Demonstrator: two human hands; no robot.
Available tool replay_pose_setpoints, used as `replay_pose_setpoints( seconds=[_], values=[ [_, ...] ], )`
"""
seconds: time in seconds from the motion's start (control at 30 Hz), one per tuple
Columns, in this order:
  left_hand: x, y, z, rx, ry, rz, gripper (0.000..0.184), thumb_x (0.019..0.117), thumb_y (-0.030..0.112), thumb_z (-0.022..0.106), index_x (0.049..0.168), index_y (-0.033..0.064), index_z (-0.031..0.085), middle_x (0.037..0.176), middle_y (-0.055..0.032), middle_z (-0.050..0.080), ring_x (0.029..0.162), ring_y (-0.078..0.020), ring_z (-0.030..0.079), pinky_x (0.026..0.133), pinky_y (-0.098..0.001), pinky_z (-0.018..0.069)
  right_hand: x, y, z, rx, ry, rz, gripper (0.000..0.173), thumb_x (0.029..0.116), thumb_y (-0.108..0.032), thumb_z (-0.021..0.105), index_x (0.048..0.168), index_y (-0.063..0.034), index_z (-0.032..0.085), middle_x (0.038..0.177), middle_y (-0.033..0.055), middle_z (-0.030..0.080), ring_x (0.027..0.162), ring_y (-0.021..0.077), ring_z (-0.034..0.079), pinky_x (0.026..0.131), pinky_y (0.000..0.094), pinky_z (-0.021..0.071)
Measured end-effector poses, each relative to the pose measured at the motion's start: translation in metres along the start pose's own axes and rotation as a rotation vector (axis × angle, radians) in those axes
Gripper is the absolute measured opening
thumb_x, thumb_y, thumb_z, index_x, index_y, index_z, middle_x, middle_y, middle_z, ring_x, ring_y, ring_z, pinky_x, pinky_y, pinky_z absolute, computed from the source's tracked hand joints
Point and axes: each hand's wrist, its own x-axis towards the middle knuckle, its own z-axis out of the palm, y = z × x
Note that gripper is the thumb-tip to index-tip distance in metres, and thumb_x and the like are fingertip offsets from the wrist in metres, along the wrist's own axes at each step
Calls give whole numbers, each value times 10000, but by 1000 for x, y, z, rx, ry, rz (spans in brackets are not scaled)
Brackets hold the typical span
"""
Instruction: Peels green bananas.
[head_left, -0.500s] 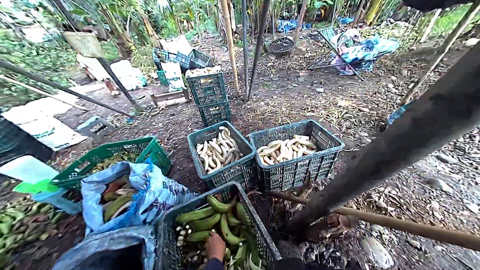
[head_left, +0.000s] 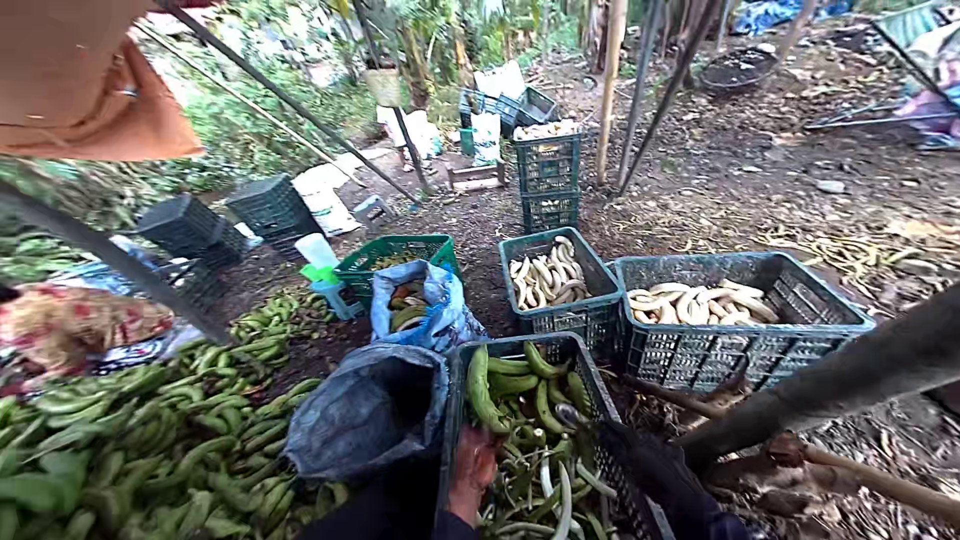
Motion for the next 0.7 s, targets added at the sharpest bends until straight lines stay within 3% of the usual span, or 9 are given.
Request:
replay_pose_setpoints(
  seconds=[0.07,0.13,0.23,0.27,0.33,0.43,0.6,0.7],
  values=[
    [-9,14,3,-83,79,8,515,1125,253,285,1600,99,159,1377,-213,520,1070,-255,627,832,-428,559,1,-1,11,41,73,-60,483,1090,-485,391,1438,-230,609,1360,159,656,1274,385,599,1052,683,391],
    [-5,15,2,-185,192,26,462,1128,265,319,1558,103,273,1297,-186,565,1024,-237,632,822,-416,558,-4,-6,30,148,123,-173,456,1091,-423,411,1370,-158,656,1298,159,682,1231,339,625,1054,635,414],
    [-11,13,-1,-270,303,-4,323,1103,235,339,1305,35,494,1015,-117,608,823,-175,620,699,-356,545,-12,-13,77,153,216,-378,457,1045,-443,477,1223,-117,742,1102,140,748,1052,308,707,954,592,517],
    [-18,14,0,-240,328,-17,325,1089,235,328,1257,29,514,995,-121,601,822,-183,611,698,-369,537,-15,-19,91,128,210,-410,472,1040,-472,478,1208,-128,752,1085,136,756,1043,316,715,938,602,523],
    [-35,14,-3,-129,346,-9,400,1101,220,301,1341,-30,501,1171,-210,577,997,-257,578,856,-446,503,-18,-31,114,77,126,-394,529,1047,-546,419,1237,-174,744,1120,118,756,1092,315,703,956,619,496],
    [-39,6,-10,-55,343,-43,480,1129,290,270,1453,-25,434,1395,-258,509,1208,-315,536,998,-498,455,-16,-45,137,133,63,-358,562,1056,-548,362,1233,-175,743,1133,112,751,1104,295,691,967,621,463],
    [-41,11,-8,-132,411,-77,525,1134,345,277,1491,-20,397,1480,-264,455,1303,-335,498,1057,-519,422,-15,-60,141,224,42,-389,557,1072,-484,358,1209,-103,740,1079,154,747,1063,313,693,957,595,473],
    [-45,12,-8,-133,440,-121,512,1132,343,293,1498,-2,393,1463,-264,469,1277,-343,513,1030,-533,435,-12,-56,148,295,48,-398,540,1072,-452,378,1186,-69,742,1054,163,744,1031,305,696,941,577,485]
  ],
)
